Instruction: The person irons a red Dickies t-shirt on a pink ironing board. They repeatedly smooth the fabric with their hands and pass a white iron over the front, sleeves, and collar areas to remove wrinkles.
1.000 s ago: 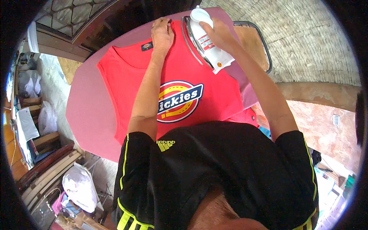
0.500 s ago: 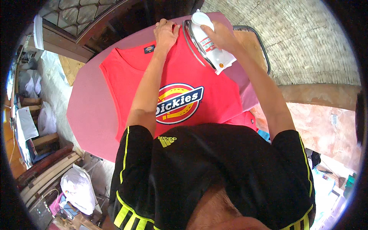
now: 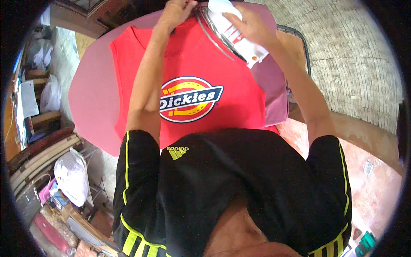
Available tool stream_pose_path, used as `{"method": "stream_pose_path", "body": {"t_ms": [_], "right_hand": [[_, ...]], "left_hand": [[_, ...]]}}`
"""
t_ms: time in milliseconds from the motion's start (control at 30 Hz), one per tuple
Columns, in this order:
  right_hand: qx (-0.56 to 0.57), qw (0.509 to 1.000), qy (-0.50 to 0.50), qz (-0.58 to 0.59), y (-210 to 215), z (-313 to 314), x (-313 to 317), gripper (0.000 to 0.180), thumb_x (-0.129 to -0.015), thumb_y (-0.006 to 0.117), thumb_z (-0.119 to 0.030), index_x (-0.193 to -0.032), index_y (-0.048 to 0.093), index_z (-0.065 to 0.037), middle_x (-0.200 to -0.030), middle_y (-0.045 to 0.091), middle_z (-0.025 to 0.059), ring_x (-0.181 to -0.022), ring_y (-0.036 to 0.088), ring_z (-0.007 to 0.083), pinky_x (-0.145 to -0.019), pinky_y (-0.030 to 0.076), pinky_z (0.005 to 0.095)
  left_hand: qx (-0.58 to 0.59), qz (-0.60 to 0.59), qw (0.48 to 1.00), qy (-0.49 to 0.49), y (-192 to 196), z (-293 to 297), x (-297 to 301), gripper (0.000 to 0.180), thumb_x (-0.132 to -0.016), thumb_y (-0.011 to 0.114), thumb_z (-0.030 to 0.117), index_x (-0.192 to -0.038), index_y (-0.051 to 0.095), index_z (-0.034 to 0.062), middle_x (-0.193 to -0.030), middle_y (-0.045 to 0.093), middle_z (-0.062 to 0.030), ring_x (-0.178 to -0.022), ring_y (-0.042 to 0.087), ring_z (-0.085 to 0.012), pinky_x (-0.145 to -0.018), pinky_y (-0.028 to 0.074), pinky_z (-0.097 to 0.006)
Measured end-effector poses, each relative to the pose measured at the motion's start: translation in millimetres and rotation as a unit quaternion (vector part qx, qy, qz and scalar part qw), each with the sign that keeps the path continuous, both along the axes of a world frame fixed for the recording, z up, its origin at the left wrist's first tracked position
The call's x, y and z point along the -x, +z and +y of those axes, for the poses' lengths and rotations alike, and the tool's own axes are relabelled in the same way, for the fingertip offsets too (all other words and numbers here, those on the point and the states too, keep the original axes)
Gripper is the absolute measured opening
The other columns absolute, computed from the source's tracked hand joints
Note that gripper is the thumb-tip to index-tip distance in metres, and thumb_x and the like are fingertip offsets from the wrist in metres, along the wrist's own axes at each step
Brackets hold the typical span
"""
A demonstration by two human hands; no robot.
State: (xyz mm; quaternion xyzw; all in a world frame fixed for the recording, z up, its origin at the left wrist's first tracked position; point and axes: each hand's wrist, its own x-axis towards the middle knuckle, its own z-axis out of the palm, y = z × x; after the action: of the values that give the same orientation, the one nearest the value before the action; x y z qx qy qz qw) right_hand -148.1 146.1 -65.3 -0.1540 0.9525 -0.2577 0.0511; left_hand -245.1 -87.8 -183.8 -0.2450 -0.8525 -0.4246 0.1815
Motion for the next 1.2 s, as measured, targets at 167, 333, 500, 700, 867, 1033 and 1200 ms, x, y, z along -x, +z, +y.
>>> {"method": "stream_pose_path", "body": {"t_ms": [167, 333, 500, 700, 867, 1033, 1200], "right_hand": [[0.149, 0.985, 0.068, -0.054, -52, 17, 35, 0.045, -0.097, 0.060, -0.039, -0.119, 0.059, -0.001, -0.094, 0.067, 0.0153, -0.083, 0.065, 0.0206, -0.070, 0.051, 0.0319], [0.062, 0.974, 0.215, -0.024, -28, 27, 13, 0.036, -0.096, 0.062, -0.029, -0.117, 0.059, 0.000, -0.095, 0.066, 0.0131, -0.083, 0.062, 0.0208, -0.075, 0.049, 0.0336], [-0.016, 0.955, 0.295, -0.026, -22, 19, 11, 0.033, -0.093, 0.065, -0.032, -0.106, 0.060, -0.002, -0.094, 0.066, 0.0182, -0.086, 0.065, 0.0309, -0.074, 0.050, 0.0384], [0.004, 0.932, 0.361, -0.006, -26, -3, 9, 0.024, -0.091, 0.068, -0.022, -0.098, 0.059, 0.000, -0.081, 0.063, 0.0145, -0.072, 0.065, 0.0283, -0.063, 0.048, 0.0364], [-0.054, 0.931, 0.360, -0.018, -23, -47, 10, 0.033, -0.091, 0.064, -0.031, -0.103, 0.060, -0.001, -0.089, 0.067, 0.0204, -0.080, 0.066, 0.0364, -0.069, 0.051, 0.0420], [-0.044, 0.933, 0.354, -0.038, -17, -83, 3, 0.040, -0.091, 0.063, -0.036, -0.108, 0.058, 0.000, -0.092, 0.068, 0.0252, -0.083, 0.068, 0.0381, -0.073, 0.053, 0.0437], [-0.009, 0.938, 0.347, -0.002, -19, -104, -1, 0.044, -0.092, 0.062, -0.039, -0.111, 0.059, 0.000, -0.094, 0.068, 0.0260, -0.084, 0.069, 0.0370, -0.073, 0.053, 0.0430]], "left_hand": [[0.224, 0.108, 0.933, 0.260, -38, -130, -37, 0.033, -0.097, 0.055, 0.034, -0.119, 0.066, 0.0132, -0.117, 0.065, -0.0153, -0.106, 0.063, -0.0347, -0.087, 0.051, -0.047], [0.274, 0.079, 0.912, 0.296, -22, -151, -71, 0.026, -0.094, 0.061, 0.027, -0.110, 0.064, 0.0068, -0.108, 0.064, -0.0171, -0.097, 0.060, -0.0385, -0.081, 0.050, -0.047], [0.124, -0.046, 0.959, 0.252, -4, -154, -72, 0.029, -0.093, 0.065, 0.031, -0.091, 0.058, 0.0033, -0.089, 0.062, -0.0180, -0.084, 0.058, -0.0404, -0.071, 0.046, -0.048], [0.086, -0.054, 0.972, 0.213, -5, -163, -59, 0.029, -0.097, 0.060, 0.032, -0.090, 0.055, 0.0037, -0.086, 0.068, -0.0163, -0.079, 0.064, -0.0358, -0.066, 0.047, -0.044], [0.105, -0.057, 0.970, 0.212, -20, -170, -51, 0.027, -0.096, 0.061, 0.033, -0.091, 0.058, 0.0067, -0.087, 0.069, -0.0144, -0.079, 0.065, -0.0341, -0.067, 0.049, -0.042], [0.089, -0.061, 0.972, 0.208, -16, -172, -52, 0.028, -0.095, 0.063, 0.034, -0.091, 0.059, 0.0071, -0.087, 0.069, -0.0131, -0.079, 0.065, -0.0318, -0.067, 0.049, -0.041], [0.063, -0.056, 0.978, 0.193, -17, -170, -52, 0.027, -0.094, 0.063, 0.034, -0.091, 0.060, 0.0074, -0.086, 0.069, -0.0140, -0.078, 0.065, -0.0326, -0.066, 0.049, -0.042]]}}
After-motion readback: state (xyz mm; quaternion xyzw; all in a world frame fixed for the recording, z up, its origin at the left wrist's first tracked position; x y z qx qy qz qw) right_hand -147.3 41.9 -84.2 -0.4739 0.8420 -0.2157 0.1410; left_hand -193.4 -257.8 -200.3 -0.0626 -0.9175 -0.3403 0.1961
